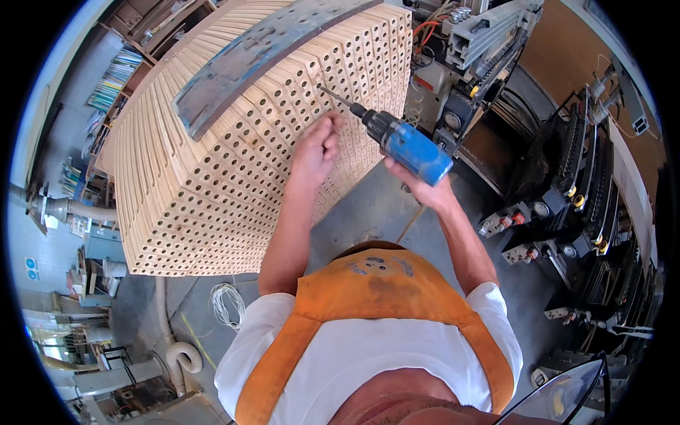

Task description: The person uses a blue cordless drill to create holes in a large, curved wooden panel that is already perforated with a grid of holes. The person holds the drill with both hands, positioning it over specific spots on the wood and operating the trigger to drive the bit into the material. The task is performed in a workshop environment with various tools and machinery visible in the background.

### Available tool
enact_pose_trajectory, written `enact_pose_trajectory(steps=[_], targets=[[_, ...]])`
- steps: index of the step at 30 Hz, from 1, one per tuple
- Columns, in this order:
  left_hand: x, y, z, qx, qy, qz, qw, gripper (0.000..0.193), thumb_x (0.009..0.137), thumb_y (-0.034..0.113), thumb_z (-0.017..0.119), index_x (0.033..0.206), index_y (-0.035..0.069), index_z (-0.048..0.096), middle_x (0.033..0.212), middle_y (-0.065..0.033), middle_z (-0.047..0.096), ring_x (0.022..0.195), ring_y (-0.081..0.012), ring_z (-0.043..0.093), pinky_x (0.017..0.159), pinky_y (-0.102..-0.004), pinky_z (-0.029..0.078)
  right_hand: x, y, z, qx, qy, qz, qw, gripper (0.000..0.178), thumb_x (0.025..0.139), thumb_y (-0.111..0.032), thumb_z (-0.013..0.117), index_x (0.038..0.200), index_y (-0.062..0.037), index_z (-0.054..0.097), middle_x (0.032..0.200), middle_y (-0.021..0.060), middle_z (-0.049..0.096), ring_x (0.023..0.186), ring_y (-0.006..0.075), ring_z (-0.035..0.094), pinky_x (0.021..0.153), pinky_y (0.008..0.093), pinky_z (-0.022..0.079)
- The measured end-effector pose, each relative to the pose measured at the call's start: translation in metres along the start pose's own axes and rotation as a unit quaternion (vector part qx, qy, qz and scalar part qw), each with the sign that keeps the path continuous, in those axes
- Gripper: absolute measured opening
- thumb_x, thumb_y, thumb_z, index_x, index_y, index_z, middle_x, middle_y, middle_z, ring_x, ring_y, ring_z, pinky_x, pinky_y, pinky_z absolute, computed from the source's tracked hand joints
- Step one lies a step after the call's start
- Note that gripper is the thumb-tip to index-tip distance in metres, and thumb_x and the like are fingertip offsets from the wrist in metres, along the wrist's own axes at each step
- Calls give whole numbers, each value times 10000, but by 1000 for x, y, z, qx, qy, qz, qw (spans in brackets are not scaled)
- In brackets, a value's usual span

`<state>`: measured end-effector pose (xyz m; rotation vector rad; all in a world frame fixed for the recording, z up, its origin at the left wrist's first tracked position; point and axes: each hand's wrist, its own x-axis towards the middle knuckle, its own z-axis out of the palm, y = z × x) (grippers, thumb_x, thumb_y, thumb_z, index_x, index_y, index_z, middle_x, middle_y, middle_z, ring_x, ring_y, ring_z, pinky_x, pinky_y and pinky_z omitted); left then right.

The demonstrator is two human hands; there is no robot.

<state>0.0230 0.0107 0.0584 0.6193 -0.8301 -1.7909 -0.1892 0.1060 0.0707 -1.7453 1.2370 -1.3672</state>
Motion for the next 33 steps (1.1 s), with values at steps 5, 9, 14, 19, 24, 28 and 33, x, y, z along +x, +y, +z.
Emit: enact_pose_trajectory(steps=[5, 9, 14, 19, 24, 28, 33], targets=[[0, 11, 10, -75, -14, 20, 997, 260, 998, 283, 483, 1077, 47, 559, 871, 19, 551, 557, -19, 384, 435, -151, 299, -15, 2, -22, 265, -58, 141, 952, 336, 821, -140, 713, 1125, -36, 616, 964, 83, 672, 866, 155, 630, 650, 263, 503], [3, 1, 6, -105, -38, 9, 994, 262, 988, 283, 504, 1079, 46, 570, 843, 18, 539, 555, -23, 391, 438, -153, 307, -21, 27, -36, 361, -54, 181, 913, 348, 818, -153, 704, 1120, -19, 593, 989, 114, 660, 919, 188, 640, 634, 257, 512], [6, 1, 17, -6, -21, -9, 1000, 236, 970, 257, 547, 1032, 37, 605, 795, 10, 525, 544, -30, 398, 430, -166, 310, -26, 39, -47, 379, -68, 192, 903, 330, 820, -172, 704, 1097, -24, 601, 997, 118, 663, 938, 201, 640, 661, 271, 518], [9, -1, 16, 40, -6, 2, 999, 250, 969, 260, 549, 1055, 30, 597, 779, 15, 510, 548, -30, 397, 434, -167, 305, -29, 37, -43, 278, -37, 155, 947, 334, 818, -196, 714, 1098, -39, 622, 986, 83, 675, 918, 179, 640, 696, 277, 508], [17, 12, 28, -16, -28, 15, 999, 269, 982, 261, 519, 1110, 30, 572, 784, 23, 501, 567, -35, 402, 455, -169, 311, -29, 21, -27, 235, -32, 112, 965, 321, 831, -202, 699, 1106, -51, 629, 991, 60, 673, 841, 135, 622, 688, 253, 480], [30, 25, 33, -71, -65, 38, 995, 283, 993, 242, 491, 1186, 40, 536, 829, 23, 508, 606, -37, 412, 473, -166, 314, -4, 13, -12, 282, -16, 124, 951, 313, 841, -196, 689, 1106, -43, 623, 989, 71, 670, 792, 119, 600, 664, 257, 478], [36, 24, 27, -147, -76, 49, 985, 291, 995, 190, 475, 1241, 38, 507, 878, 12, 529, 626, -47, 416, 483, -166, 317, 19, 2, 3, 282, -11, 148, 948, 248, 852, -111, 652, 1088, -36, 625, 979, 84, 674, 808, 121, 602, 642, 265, 482]])
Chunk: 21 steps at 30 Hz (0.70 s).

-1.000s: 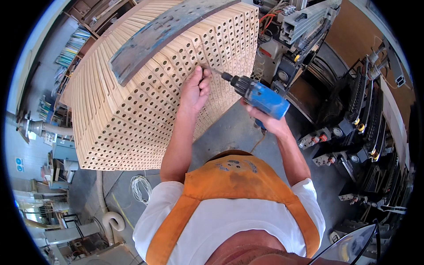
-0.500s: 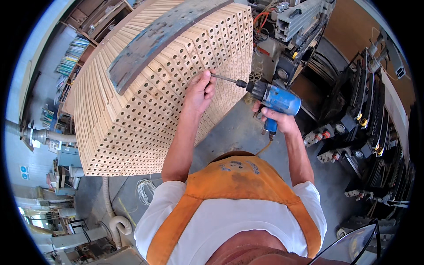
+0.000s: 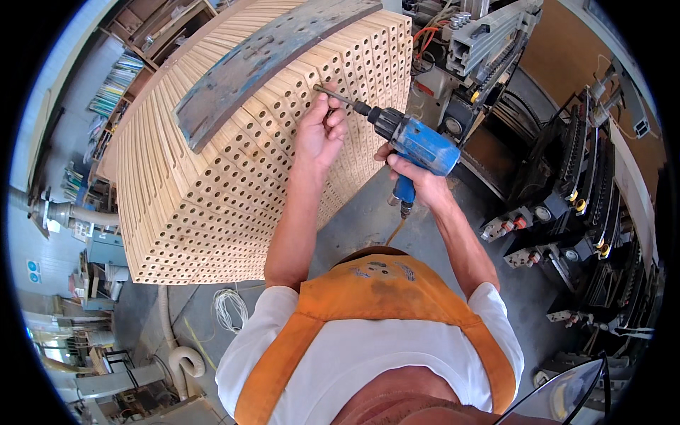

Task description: The person uses a blue cordless drill to create holes in a large, curved wooden panel that is already perforated with a grid of holes. The person holds the drill with both hands, positioning it over specific spots on the wood and operating the trigger to drive the bit into the material. The task is performed in a workshop environment with various tools and machinery visible in the background.

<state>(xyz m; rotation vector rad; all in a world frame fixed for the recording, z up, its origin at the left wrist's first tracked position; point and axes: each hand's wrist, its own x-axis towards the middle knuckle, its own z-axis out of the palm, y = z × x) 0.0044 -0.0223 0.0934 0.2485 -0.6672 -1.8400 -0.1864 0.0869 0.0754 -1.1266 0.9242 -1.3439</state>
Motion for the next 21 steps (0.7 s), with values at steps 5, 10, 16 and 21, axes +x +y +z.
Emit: enact_pose_trajectory(steps=[5, 10, 16, 21], targets=[[-7, -1, 2, 71, 45, -31, 996, 252, 968, 138, 491, 1180, 5, 521, 877, -30, 540, 620, -58, 436, 465, -178, 330, 3, -10, 0, -53, 3, -23, 998, 196, 849, -79, 647, 1041, -41, 647, 910, 54, 675, 734, 102, 578, 635, 257, 474], [-27, -28, -35, 146, 22, -186, 971, 228, 974, 156, 477, 1126, -5, 528, 845, -30, 551, 558, -56, 421, 415, -178, 308, 2, -12, 1, -164, 0, -46, 985, 224, 834, -73, 687, 1051, -29, 657, 932, 53, 692, 831, 122, 626, 735, 279, 504], [-56, -73, -57, 130, 94, -251, 955, 353, 1000, 336, 465, 1108, 8, 541, 757, -5, 528, 473, -49, 356, 394, -177, 276, 2, -17, 1, -180, 1, -61, 982, 207, 829, -81, 693, 1026, -31, 659, 918, 52, 691, 833, 124, 628, 748, 295, 506], [-67, -77, -53, 171, 150, -262, 938, 347, 1009, 327, 450, 1121, 10, 535, 756, -3, 513, 474, -44, 338, 398, -192, 248, 4, -12, 0, -118, 1, -51, 992, 196, 837, -87, 686, 1026, -39, 665, 920, 31, 687, 796, 103, 603, 702, 271, 493]])
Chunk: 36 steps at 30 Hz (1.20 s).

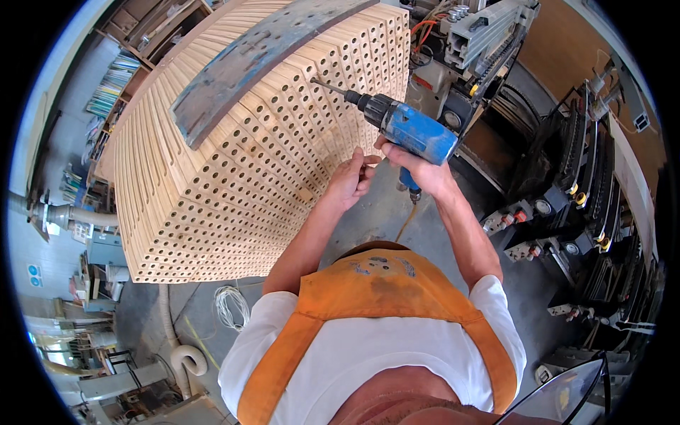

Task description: The person uses a blue cordless drill to create holes in a large, curved wooden panel that is already perforated with a grid of holes. The person holds the drill with both hands, positioning it over specific spots on the wood and operating the trigger to drive the bit into the material. The task is performed in a workshop environment with various tools and machinery visible in the background.

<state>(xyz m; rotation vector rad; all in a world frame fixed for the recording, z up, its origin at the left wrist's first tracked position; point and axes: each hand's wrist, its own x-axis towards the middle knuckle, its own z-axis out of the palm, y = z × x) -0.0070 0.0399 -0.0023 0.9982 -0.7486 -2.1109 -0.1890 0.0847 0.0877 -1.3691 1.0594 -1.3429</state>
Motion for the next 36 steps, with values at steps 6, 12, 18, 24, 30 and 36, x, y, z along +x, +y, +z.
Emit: enact_pose_trajectory(steps=[6, 12, 18, 24, 30, 36], targets=[[-6, -7, 3, 124, -69, 59, 988, 278, 1016, 221, 420, 1194, 39, 532, 816, -16, 528, 485, -48, 350, 407, -197, 253, 3, 4, 3, 30, 4, -11, 999, 223, 846, -116, 698, 1056, -48, 662, 979, 40, 693, 847, 116, 626, 689, 261, 500], [-7, 53, 36, 253, 45, 214, 942, 247, 1002, 133, 409, 1162, 10, 552, 826, -54, 603, 496, -61, 414, 425, -209, 327, -4, -8, 0, -89, -18, -36, 995, 316, 829, -188, 734, 1086, -28, 643, 987, 79, 692, 883, 152, 647, 758, 317, 520], [9, 105, 49, 245, 89, 372, 891, 209, 987, 75, 414, 1122, 0, 555, 964, -69, 659, 527, -50, 434, 467, -210, 369, -8, -2, -7, -101, -17, -94, 990, 327, 829, -211, 733, 1084, -30, 636, 965, 75, 684, 833, 149, 634, 746, 303, 517], [-2, 82, 39, 214, 75, 346, 910, 163, 984, 91, 459, 1083, 7, 557, 983, -60, 651, 516, -36, 414, 441, -182, 341, -30, 3, -37, 135, 6, -2, 991, 323, 825, -246, 732, 1073, -60, 640, 944, 64, 674, 796, 123, 615, 649, 258, 502], [13, 42, 27, 86, -11, 144, 986, 199, 981, 202, 517, 1082, 44, 582, 862, -18, 610, 484, -16, 374, 403, -159, 284, -80, 69, -94, 155, 6, 101, 983, 375, 806, -265, 742, 1095, -60, 620, 953, 78, 671, 818, 135, 619, 643, 258, 510], [49, -1, 50, 74, -22, 49, 996, 245, 985, 284, 516, 1023, 57, 600, 708, 37, 505, 473, -18, 361, 397, -162, 259, -108, 108, -124, 249, 29, 169, 953, 364, 812, -227, 726, 1112, -52, 616, 995, 91, 673, 917, 179, 640, 655, 283, 518]])
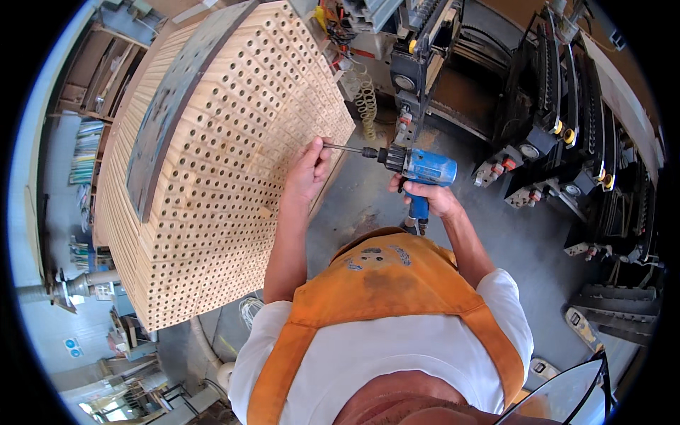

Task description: The person uses a blue cordless drill to create holes in a large, curved wooden panel that is already perforated with a grid of holes. The person holds the drill with both hands, positioning it over specific spots on the wood and operating the trigger to drive the bit into the material. The task is performed in a workshop environment with various tools and machinery visible in the background.

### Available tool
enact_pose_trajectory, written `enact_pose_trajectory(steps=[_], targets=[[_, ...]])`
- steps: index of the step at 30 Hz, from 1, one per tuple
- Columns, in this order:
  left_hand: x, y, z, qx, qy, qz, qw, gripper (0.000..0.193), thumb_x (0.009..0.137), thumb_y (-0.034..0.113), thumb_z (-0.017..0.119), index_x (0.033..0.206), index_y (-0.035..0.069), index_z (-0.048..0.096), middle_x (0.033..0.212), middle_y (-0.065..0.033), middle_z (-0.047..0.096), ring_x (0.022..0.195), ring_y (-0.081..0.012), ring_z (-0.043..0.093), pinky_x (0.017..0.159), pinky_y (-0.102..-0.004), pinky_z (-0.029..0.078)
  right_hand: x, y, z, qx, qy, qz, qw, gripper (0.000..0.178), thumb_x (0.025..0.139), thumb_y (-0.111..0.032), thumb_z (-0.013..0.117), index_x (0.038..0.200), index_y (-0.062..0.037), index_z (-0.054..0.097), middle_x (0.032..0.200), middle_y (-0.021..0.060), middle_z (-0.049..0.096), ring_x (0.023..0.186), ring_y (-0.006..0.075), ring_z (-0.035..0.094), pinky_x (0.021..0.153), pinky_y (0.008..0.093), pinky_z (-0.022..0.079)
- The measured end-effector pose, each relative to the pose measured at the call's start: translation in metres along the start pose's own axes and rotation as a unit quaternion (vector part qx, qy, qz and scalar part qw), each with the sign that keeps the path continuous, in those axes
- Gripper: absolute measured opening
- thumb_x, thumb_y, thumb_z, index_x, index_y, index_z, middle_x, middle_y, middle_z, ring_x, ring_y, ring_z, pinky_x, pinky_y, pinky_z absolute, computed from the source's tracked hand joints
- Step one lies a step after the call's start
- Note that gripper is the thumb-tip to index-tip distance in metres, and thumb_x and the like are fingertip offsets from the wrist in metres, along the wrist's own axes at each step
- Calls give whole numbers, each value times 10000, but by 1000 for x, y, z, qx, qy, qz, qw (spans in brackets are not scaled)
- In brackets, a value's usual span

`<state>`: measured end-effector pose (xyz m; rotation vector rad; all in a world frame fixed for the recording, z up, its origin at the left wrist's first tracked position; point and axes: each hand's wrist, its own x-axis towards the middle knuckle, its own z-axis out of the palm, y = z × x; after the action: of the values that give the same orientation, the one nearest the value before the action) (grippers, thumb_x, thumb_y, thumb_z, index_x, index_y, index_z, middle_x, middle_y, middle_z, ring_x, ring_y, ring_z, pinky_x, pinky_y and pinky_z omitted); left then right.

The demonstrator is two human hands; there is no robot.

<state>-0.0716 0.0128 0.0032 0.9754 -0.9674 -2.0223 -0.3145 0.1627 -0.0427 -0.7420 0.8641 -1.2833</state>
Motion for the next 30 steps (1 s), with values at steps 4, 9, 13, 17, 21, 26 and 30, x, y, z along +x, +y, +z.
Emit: enact_pose_trajectory(steps=[4, 9, 13, 17, 21, 26, 30], targets=[[35, -5, 16, 165, 33, -26, 985, 301, 985, 352, 503, 1016, 59, 570, 713, 48, 488, 467, -18, 329, 395, -178, 237, 0, 1, -12, -86, 52, -26, 995, 313, 825, -208, 719, 1082, -49, 641, 1006, 76, 676, 900, 162, 636, 663, 273, 511], [83, 7, 16, 158, -31, -62, 985, 289, 993, 330, 492, 984, 52, 569, 693, 42, 463, 478, -35, 340, 417, -185, 249, 16, 8, -4, -24, 104, -24, 994, 264, 846, -186, 706, 1069, -56, 652, 997, 61, 682, 828, 128, 609, 671, 263, 495], [129, -19, 14, 55, -14, -60, 997, 275, 997, 321, 485, 981, 62, 574, 718, 38, 464, 508, -42, 371, 430, -182, 272, 41, 15, -4, -29, 158, -17, 987, 292, 848, -175, 701, 1115, -79, 634, 1003, 44, 682, 826, 118, 607, 678, 260, 487], [153, -40, -12, 64, 4, -136, 989, 258, 1000, 299, 476, 1001, 61, 574, 728, 36, 465, 516, -44, 371, 423, -182, 275, 49, 42, 13, -207, 203, -96, 952, 285, 859, -169, 698, 1099, -33, 626, 988, 39, 678, 880, 145, 606, 759, 307, 499], [162, -28, -30, 127, -59, -186, 972, 231, 997, 279, 480, 985, 64, 565, 716, 41, 463, 501, -39, 354, 420, -180, 266, 50, 65, 7, -299, 183, -75, 934, 272, 850, -172, 711, 1072, -35, 633, 951, 90, 672, 828, 200, 619, 758, 319, 497], [168, -29, -30, -55, -30, -159, 985, 219, 975, 261, 529, 1067, 65, 560, 768, 27, 520, 558, -45, 394, 437, -170, 297, 79, 46, -19, -133, 160, -33, 978, 235, 857, -127, 703, 1070, -48, 644, 937, 37, 676, 837, 132, 612, 758, 281, 498], [172, -12, -6, -165, -36, -59, 984, 251, 977, 220, 513, 1173, 68, 553, 817, 16, 516, 607, -52, 407, 454, -171, 304, 105, 9, -32, -87, 111, -2, 990, 216, 870, -123, 687, 1071, -58, 645, 951, 9, 672, 829, 98, 602, 734, 265, 498]])
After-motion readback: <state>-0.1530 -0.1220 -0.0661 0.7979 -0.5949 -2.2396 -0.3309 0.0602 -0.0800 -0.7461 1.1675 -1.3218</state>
